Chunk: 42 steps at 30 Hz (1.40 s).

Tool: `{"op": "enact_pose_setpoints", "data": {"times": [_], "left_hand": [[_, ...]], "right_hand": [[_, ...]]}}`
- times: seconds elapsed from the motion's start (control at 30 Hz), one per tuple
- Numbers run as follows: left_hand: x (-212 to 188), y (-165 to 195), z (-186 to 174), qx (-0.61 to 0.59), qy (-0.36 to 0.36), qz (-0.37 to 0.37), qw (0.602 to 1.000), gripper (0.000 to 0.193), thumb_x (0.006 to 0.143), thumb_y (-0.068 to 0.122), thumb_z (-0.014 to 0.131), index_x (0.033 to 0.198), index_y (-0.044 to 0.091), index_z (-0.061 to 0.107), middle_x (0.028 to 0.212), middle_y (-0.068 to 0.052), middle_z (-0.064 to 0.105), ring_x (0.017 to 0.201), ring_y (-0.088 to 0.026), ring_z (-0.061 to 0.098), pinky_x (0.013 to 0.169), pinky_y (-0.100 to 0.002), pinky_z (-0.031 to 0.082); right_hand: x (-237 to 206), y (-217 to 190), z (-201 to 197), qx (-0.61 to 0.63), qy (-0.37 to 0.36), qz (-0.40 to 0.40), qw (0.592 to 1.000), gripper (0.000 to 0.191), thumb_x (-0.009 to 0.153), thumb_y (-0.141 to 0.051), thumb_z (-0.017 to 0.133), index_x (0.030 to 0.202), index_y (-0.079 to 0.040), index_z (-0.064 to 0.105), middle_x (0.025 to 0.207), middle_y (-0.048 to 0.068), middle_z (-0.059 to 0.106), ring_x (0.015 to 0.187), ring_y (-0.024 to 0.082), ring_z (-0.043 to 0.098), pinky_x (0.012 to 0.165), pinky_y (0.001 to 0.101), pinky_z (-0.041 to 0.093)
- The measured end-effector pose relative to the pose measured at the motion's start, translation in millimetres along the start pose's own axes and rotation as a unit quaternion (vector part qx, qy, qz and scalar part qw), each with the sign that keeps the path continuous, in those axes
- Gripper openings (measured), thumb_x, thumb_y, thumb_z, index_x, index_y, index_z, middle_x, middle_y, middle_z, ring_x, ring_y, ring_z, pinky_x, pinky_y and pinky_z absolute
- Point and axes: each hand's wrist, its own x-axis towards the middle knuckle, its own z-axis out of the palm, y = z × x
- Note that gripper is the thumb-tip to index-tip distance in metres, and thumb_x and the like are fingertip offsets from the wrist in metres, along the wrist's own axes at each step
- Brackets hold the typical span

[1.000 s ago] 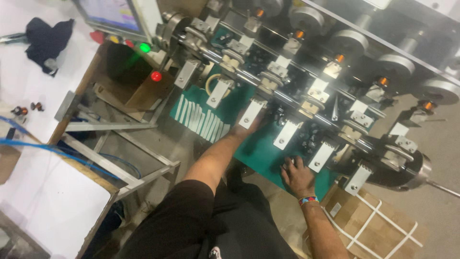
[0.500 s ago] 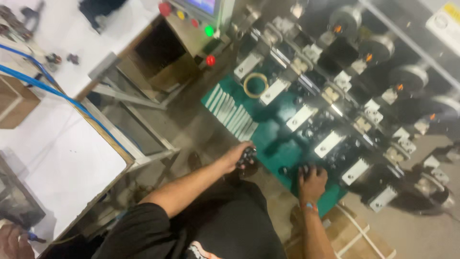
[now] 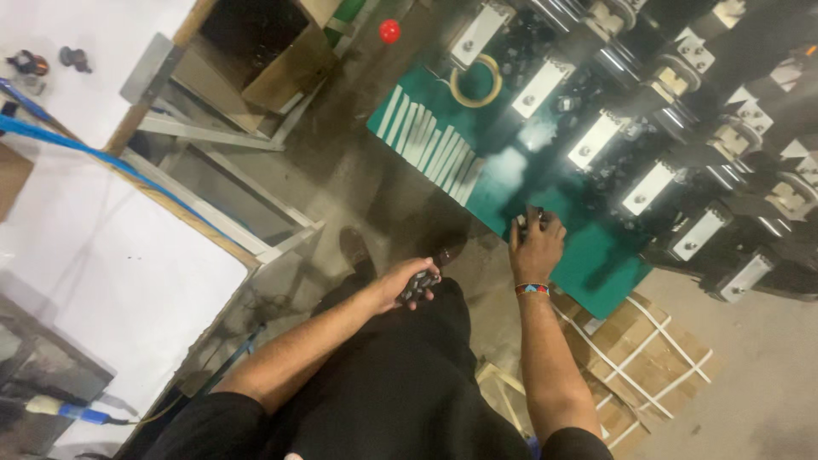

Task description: The person operates a multi-station coil winding machine, pressing control panel buttons, pulling the machine lever, and loading and removing small bobbins from the stations. They trim wire ends with scissors, apply tape to a wound coil, and place finished coils on the work surface.

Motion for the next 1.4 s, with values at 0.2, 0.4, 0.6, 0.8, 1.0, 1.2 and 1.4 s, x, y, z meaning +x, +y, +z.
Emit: {"op": "enact_pose_setpoints", "data": {"times": [0.2,0.4,0.6,0.8,1.0,1.2,1.4], "left_hand": [[-48.1,15.2,-40.2,-0.012,0.127,0.035,0.991,0.042,0.1,0.05,0.054,0.115,0.012,0.064,0.107,-0.001,0.068,0.079,-0.012,0.07,0.048,-0.028,0.05],[-85.8,-9.7,-47.0,-0.176,0.127,0.167,0.962,0.043,0.104,0.051,0.052,0.115,0.011,0.064,0.112,-0.01,0.069,0.084,-0.019,0.072,0.053,-0.033,0.053],[-140.8,-25.3,-18.3,-0.42,0.014,0.273,0.866,0.044,0.102,0.047,0.046,0.122,0.011,0.063,0.138,-0.022,0.061,0.102,-0.031,0.071,0.077,-0.046,0.063],[-209.2,-34.8,-34.6,-0.459,-0.025,0.474,0.751,0.05,0.107,0.048,0.046,0.139,0.01,0.057,0.152,-0.032,0.049,0.115,-0.036,0.069,0.083,-0.048,0.062],[-282.7,-49.8,-79.9,-0.425,0.047,0.538,0.726,0.056,0.104,0.047,0.05,0.148,0.011,0.049,0.148,-0.029,0.053,0.108,-0.033,0.069,0.078,-0.045,0.062],[-334.8,-51.1,-105.4,-0.393,0.148,0.526,0.74,0.052,0.103,0.038,0.057,0.145,0.006,0.049,0.142,-0.026,0.058,0.096,-0.028,0.069,0.073,-0.042,0.061],[-344.6,-30.9,-126.4,-0.355,0.271,0.497,0.744,0.035,0.094,0.011,0.07,0.125,0.006,0.056,0.128,-0.023,0.067,0.09,-0.026,0.069,0.07,-0.042,0.061]], "right_hand": [[1.4,-1.4,18.2,0.018,0.001,-0.047,0.999,0.033,0.097,-0.026,0.077,0.127,-0.017,0.068,0.128,0.018,0.061,0.109,0.039,0.061,0.085,0.0483,0.055],[38.3,38.1,18.1,0.077,-0.058,-0.062,0.993,0.036,0.098,-0.029,0.078,0.129,-0.013,0.07,0.122,0.023,0.059,0.101,0.041,0.063,0.085,0.05,0.053],[67.8,3.1,24.0,0.242,-0.166,-0.042,0.955,0.041,0.097,-0.034,0.075,0.127,-0.006,0.068,0.112,0.02,0.065,0.099,0.035,0.066,0.086,0.0462,0.052],[13.7,-175.0,23.7,0.296,-0.301,-0.295,0.857,0.042,0.094,-0.029,0.074,0.129,-0.008,0.066,0.113,0.019,0.067,0.102,0.039,0.065,0.086,0.0449,0.053],[-74.6,-394.0,10.6,0.277,-0.371,-0.487,0.741,0.034,0.088,-0.031,0.075,0.119,-0.019,0.067,0.114,0.015,0.063,0.093,0.036,0.067,0.076,0.045,0.056],[-140.9,-553.7,16.9,0.22,-0.366,-0.61,0.668,0.051,0.085,-0.033,0.076,0.13,-0.017,0.059,0.123,0.02,0.056,0.105,0.042,0.062,0.078,0.0476,0.056],[-132.8,-580.6,10.7,0.385,-0.273,-0.549,0.69,0.054,0.09,-0.029,0.071,0.137,-0.009,0.056,0.132,0.023,0.056,0.113,0.045,0.059,0.086,0.0485,0.054]]}}
